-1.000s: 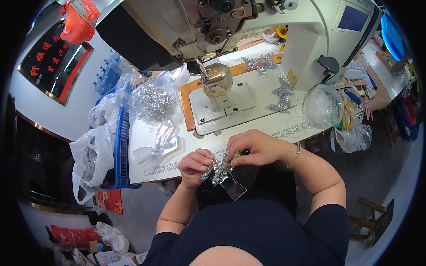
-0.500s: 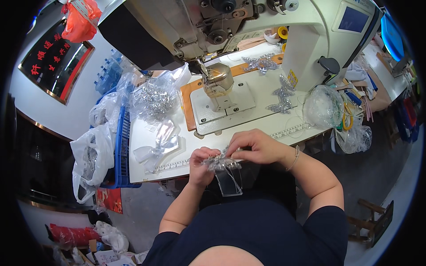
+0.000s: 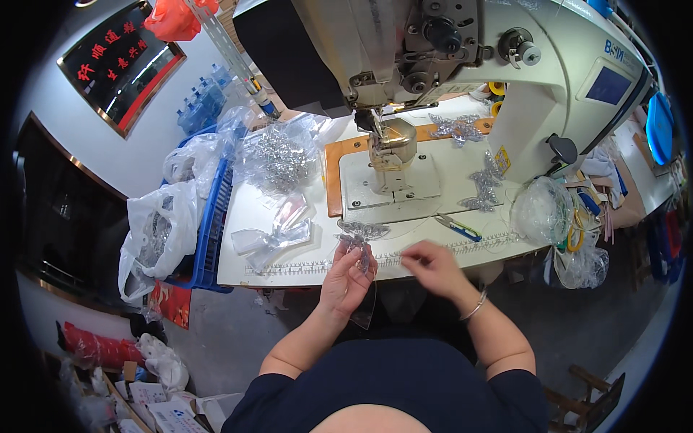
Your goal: The person sews small silver star-shaped decorations using a sewing machine. They repeatedly pick up a star, position it under the needle, sew it, and then trim the excess thread with scissors.
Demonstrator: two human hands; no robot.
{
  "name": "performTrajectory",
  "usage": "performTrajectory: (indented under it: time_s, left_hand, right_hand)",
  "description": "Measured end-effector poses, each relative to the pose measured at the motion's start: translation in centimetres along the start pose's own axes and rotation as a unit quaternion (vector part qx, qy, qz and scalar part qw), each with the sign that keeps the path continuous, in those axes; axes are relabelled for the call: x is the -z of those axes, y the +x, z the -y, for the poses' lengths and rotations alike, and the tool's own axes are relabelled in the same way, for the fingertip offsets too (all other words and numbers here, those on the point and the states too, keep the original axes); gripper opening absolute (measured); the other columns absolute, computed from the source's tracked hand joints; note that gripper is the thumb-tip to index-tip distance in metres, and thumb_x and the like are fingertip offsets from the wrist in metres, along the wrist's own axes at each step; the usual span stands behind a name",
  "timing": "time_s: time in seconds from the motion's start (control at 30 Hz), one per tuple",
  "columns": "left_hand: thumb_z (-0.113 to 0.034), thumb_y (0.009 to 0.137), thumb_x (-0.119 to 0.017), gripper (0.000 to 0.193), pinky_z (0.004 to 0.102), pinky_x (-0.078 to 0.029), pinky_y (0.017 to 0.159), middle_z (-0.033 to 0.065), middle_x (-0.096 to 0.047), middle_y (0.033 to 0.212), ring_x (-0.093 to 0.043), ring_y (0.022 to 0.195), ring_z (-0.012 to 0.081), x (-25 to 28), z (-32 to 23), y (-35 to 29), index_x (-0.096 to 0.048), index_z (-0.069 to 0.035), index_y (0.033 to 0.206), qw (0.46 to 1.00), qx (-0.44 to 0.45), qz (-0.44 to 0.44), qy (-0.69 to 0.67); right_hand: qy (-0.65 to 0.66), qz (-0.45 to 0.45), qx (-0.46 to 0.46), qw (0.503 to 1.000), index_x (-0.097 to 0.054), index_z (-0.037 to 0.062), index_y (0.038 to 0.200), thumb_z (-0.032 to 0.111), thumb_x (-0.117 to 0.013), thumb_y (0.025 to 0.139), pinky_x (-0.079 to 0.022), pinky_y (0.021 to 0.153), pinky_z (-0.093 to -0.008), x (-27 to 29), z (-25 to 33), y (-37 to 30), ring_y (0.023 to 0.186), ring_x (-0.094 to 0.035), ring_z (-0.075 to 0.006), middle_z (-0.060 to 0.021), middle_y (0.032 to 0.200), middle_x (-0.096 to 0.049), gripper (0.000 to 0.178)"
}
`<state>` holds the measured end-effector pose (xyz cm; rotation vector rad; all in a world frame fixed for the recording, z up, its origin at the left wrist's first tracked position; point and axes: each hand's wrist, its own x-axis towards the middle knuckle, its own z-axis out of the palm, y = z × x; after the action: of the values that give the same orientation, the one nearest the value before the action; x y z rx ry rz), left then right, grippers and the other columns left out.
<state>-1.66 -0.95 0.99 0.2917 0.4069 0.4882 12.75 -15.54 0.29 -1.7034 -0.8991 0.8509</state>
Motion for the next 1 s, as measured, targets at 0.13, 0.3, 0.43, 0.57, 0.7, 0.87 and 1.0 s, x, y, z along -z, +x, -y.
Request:
performTrajectory:
  time_s: [0.13, 0.3, 0.43, 0.57, 0.7, 0.87, 1.0]
  left_hand:
    - [0.003, 0.085, -0.055, 0.036, 0.0329, -0.047, 0.087, 0.0080, -0.053, 0.110, -0.054, 0.102, 0.0189, -0.2, 1.9, -0.5, -0.041, -0.011, 0.116, 0.998, -0.055, -0.006, -0.002]
    - [-0.016, 0.087, -0.058, 0.044, 0.0380, -0.038, 0.097, 0.0107, -0.045, 0.125, -0.048, 0.112, 0.0214, 1.8, 3.3, -2.3, -0.038, -0.004, 0.125, 0.978, -0.140, 0.111, 0.105]
    - [-0.028, 0.087, -0.057, 0.053, 0.0369, -0.038, 0.096, 0.0106, -0.049, 0.124, -0.047, 0.114, 0.0204, 3.0, -1.6, -1.3, -0.040, 0.000, 0.129, 0.954, -0.028, 0.192, 0.226]
    - [-0.009, 0.088, -0.057, 0.038, 0.0313, -0.047, 0.084, 0.0082, -0.058, 0.111, -0.057, 0.098, 0.0173, 1.2, -2.5, -0.3, -0.048, 0.002, 0.122, 0.905, 0.040, 0.164, 0.391]
    - [-0.002, 0.088, -0.054, 0.030, 0.0321, -0.050, 0.082, 0.0059, -0.060, 0.105, -0.059, 0.093, 0.0165, 1.6, -0.8, -0.7, -0.050, -0.001, 0.119, 0.974, -0.063, 0.073, 0.203]
    - [-0.005, 0.091, -0.050, 0.032, 0.0348, -0.047, 0.090, 0.0045, -0.058, 0.107, -0.056, 0.100, 0.0168, 0.8, 0.1, -0.8, -0.048, -0.011, 0.122, 0.984, -0.155, 0.043, 0.076]
    - [-0.006, 0.092, -0.050, 0.026, 0.0355, -0.046, 0.091, 0.0046, -0.057, 0.108, -0.055, 0.102, 0.0171, 0.1, 1.5, -0.7, -0.049, -0.011, 0.117, 0.979, -0.185, 0.054, 0.073]
  right_hand:
    - [0.315, 0.006, 0.056, 0.947, -0.058, -0.0028, 0.106, 0.012, -0.062, 0.085, -0.048, 0.075, -0.0258, -4.7, 2.5, 0.9, 0.083, -0.060, -0.0137, -0.0053, 0.091, -0.064, 0.026]
    - [0.276, 0.023, -0.015, 0.961, -0.063, -0.0055, 0.092, 0.015, -0.062, 0.086, -0.046, 0.069, -0.0228, -2.8, 3.4, 3.6, 0.076, -0.057, -0.0101, -0.0064, 0.083, -0.064, 0.022]
    - [-0.022, 0.164, 0.018, 0.986, -0.065, -0.0011, 0.087, 0.024, -0.064, 0.083, -0.046, 0.065, -0.0273, 0.9, 5.8, 3.8, 0.068, -0.058, -0.0137, -0.0071, 0.075, -0.065, 0.026]
    - [-0.222, 0.225, 0.023, 0.948, -0.066, 0.0012, 0.086, 0.028, -0.064, 0.080, -0.047, 0.064, -0.0329, 1.0, 9.4, 3.8, 0.067, -0.061, -0.0232, -0.0124, 0.074, -0.065, 0.028]
    - [-0.305, -0.150, 0.293, 0.894, -0.065, 0.0030, 0.082, 0.014, -0.067, 0.076, -0.046, 0.063, -0.0344, 1.2, 9.0, 3.8, 0.068, -0.059, -0.0281, -0.0123, 0.074, -0.060, 0.013]
    - [-0.072, -0.291, 0.266, 0.916, -0.057, 0.0029, 0.083, 0.003, -0.068, 0.077, -0.045, 0.062, -0.0273, -0.8, 3.8, -0.8, 0.065, -0.054, -0.0184, -0.0061, 0.075, -0.054, 0.012]
    - [0.375, -0.093, 0.040, 0.922, -0.052, 0.0008, 0.109, 0.010, -0.061, 0.087, -0.047, 0.078, -0.0249, -5.6, 1.2, -1.5, 0.086, -0.057, -0.0115, -0.0042, 0.095, -0.058, 0.026]
